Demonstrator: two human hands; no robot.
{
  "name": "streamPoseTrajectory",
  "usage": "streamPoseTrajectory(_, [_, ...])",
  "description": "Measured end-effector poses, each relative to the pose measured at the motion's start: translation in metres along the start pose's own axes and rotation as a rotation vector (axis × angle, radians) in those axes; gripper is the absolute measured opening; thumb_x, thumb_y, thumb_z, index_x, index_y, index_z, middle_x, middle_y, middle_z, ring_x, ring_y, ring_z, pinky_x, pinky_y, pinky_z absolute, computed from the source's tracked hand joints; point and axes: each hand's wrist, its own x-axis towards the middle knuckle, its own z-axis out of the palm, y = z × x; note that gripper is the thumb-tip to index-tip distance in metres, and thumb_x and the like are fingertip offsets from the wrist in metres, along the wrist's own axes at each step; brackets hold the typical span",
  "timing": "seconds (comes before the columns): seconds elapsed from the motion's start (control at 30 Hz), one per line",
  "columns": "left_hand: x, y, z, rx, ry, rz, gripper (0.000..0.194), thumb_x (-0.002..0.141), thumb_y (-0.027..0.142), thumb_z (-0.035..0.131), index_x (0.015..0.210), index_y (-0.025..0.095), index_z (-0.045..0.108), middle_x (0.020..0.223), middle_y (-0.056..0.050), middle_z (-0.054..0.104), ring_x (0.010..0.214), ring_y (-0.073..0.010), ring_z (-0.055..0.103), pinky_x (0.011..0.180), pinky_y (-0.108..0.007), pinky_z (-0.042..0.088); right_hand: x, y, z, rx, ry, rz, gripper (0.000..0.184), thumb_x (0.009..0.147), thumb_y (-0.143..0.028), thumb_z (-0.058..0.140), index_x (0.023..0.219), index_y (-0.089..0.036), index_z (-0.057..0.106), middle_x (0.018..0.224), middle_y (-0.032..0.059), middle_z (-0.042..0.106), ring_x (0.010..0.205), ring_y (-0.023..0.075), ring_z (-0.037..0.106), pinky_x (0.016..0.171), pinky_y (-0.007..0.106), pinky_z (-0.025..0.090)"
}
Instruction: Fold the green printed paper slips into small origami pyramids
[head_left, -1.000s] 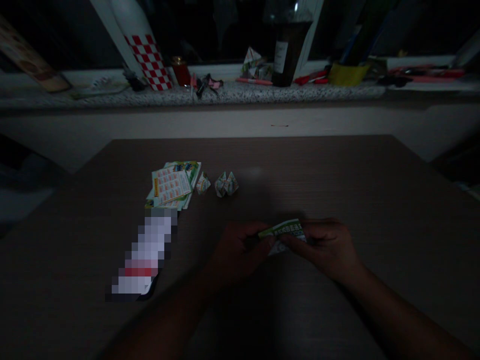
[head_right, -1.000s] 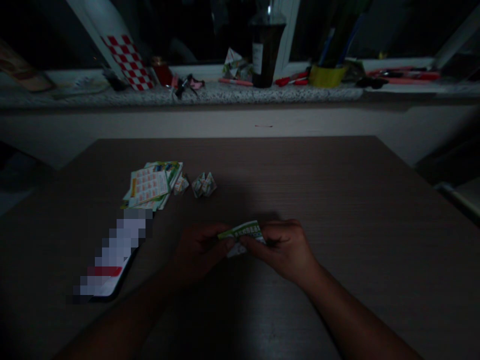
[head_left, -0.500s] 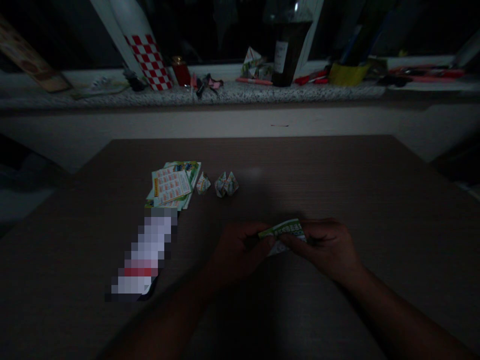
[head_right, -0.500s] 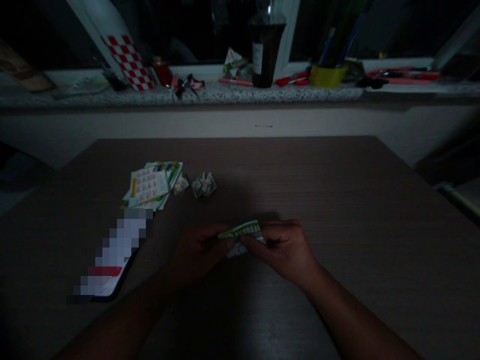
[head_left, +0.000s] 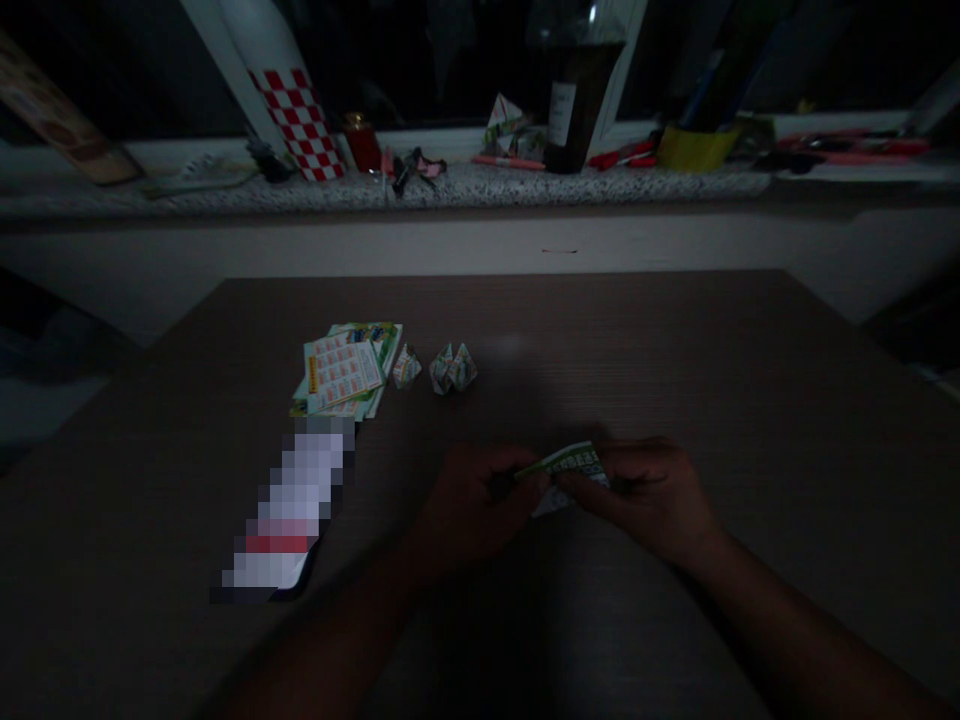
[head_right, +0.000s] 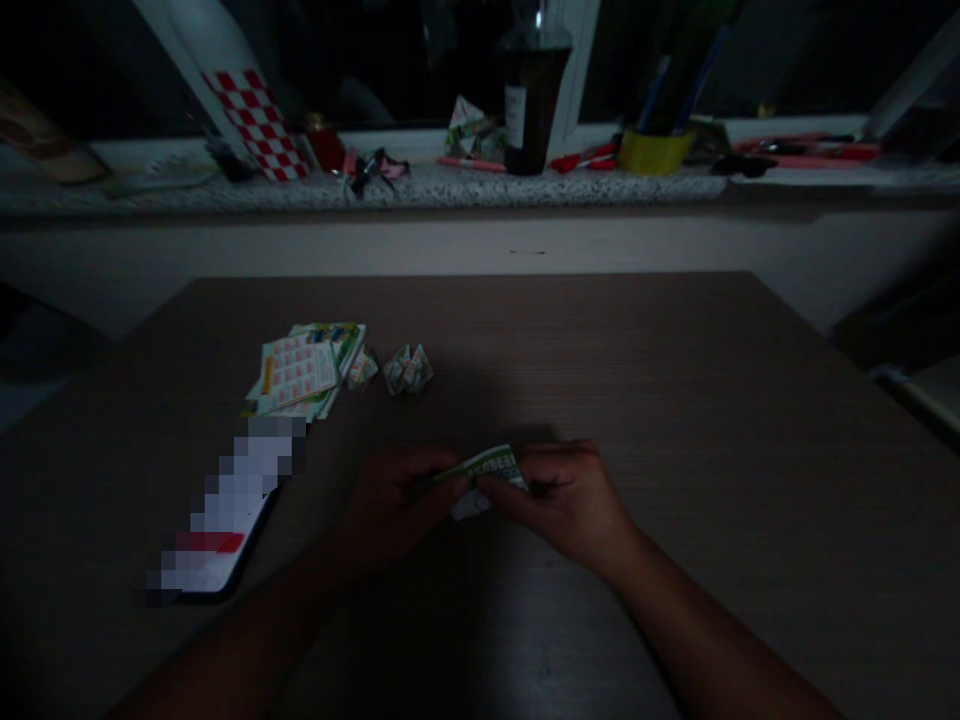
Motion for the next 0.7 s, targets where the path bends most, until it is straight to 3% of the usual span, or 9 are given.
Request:
streamPoseTrajectory(0.23, [0.002, -0.002, -0.006, -0.065, -0.056, -0.034, 0.032, 0.087, 0.037, 0.054, 0.075, 0.013, 0.070, 0.058, 0.001, 0.056, 0.055, -0.0097, 0.048, 0.052, -0.020, 0.033, -0.001, 0.001, 0.000, 0.013, -0.032, 0.004, 0.017, 0.080, -0.025, 0.068, 0.066, -0.015, 0.072, 0.060, 0.0023, 0.069, 0.048, 0.0115, 0.061, 0.044, 0.020, 0.045])
streamPoseTrajectory(0.33, [0.004, -0.003, -0.003, -0.229, 0.002, -0.079, 0.028, 0.085, 0.036, 0.057, 0.075, 0.013, 0.071, 0.059, 0.002, 0.056, 0.056, -0.0097, 0.046, 0.053, -0.020, 0.033, -0.001, 0.000, 0.000, 0.058, 0.066, 0.037, 0.007, 0.075, -0.023, 0.073, 0.073, -0.017, 0.068, 0.066, 0.0016, 0.071, 0.054, 0.0126, 0.064, 0.051, 0.020, 0.049])
streamPoseTrajectory(0.43, [0.006, -0.001, 0.003, -0.425, 0.122, -0.116, 0.024, 0.083, 0.033, 0.060, 0.074, 0.014, 0.072, 0.062, 0.001, 0.058, 0.058, -0.0103, 0.047, 0.055, -0.021, 0.035, -0.002, 0.000, 0.003, 0.210, 0.148, 0.120, 0.022, 0.070, -0.022, 0.077, 0.087, -0.020, 0.063, 0.074, 0.0009, 0.072, 0.064, 0.0142, 0.067, 0.058, 0.022, 0.053])
streamPoseTrajectory(0.57, [0.008, 0.002, 0.015, -0.593, 0.231, -0.109, 0.021, 0.080, 0.031, 0.065, 0.071, 0.013, 0.071, 0.068, -0.001, 0.058, 0.067, -0.0125, 0.050, 0.062, -0.022, 0.039, -0.003, 0.002, 0.015, 0.295, 0.000, 0.212, 0.016, 0.074, -0.026, 0.074, 0.084, -0.017, 0.065, 0.075, 0.0021, 0.071, 0.064, 0.0142, 0.065, 0.059, 0.023, 0.052])
streamPoseTrajectory(0.7, [0.007, -0.001, 0.023, -0.748, 0.232, -0.115, 0.018, 0.079, 0.029, 0.066, 0.073, 0.013, 0.070, 0.074, -0.002, 0.058, 0.073, -0.0142, 0.052, 0.068, -0.024, 0.041, -0.002, 0.002, 0.024, 0.258, -0.036, 0.108, 0.011, 0.082, -0.025, 0.064, 0.077, -0.017, 0.068, 0.072, 0.0013, 0.069, 0.063, 0.0128, 0.062, 0.058, 0.022, 0.049])
